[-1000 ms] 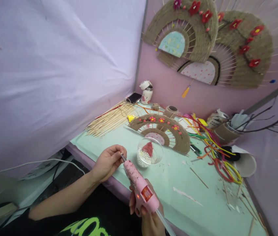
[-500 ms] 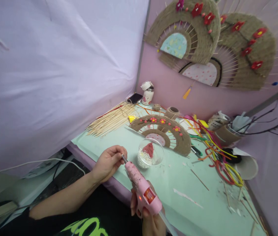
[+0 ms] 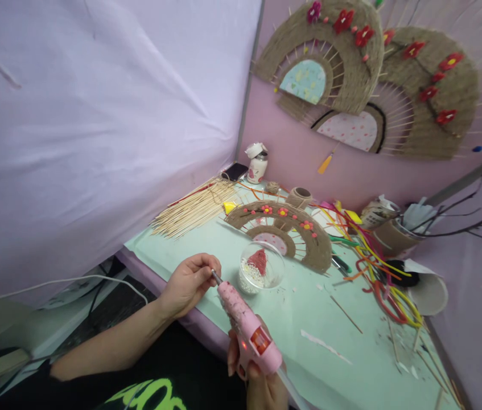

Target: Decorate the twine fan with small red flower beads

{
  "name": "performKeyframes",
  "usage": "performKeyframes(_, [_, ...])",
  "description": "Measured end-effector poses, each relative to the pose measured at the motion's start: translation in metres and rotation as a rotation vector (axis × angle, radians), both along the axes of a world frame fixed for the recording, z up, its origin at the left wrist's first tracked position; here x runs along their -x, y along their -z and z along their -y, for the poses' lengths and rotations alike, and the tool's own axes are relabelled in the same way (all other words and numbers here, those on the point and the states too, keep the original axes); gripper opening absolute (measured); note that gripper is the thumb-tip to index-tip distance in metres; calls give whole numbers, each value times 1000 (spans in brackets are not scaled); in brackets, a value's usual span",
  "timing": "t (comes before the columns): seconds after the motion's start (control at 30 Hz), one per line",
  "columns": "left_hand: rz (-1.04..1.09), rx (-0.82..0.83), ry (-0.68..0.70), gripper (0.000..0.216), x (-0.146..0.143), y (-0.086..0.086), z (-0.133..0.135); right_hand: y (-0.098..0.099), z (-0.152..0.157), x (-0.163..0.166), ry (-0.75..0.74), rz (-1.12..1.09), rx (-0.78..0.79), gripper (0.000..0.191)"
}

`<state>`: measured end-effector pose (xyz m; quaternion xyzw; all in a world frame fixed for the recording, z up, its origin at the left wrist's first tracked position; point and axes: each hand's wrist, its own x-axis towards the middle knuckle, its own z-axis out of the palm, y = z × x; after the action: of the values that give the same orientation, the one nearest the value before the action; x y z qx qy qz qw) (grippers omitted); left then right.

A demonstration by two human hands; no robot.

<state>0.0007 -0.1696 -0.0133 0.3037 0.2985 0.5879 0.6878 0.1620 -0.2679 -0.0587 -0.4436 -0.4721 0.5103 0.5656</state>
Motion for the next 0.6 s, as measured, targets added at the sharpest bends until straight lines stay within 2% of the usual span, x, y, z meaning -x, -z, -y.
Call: performKeyframes(0.6, [-3, -5, 3, 35, 0, 2, 0, 2, -1, 0, -22, 35, -39, 60])
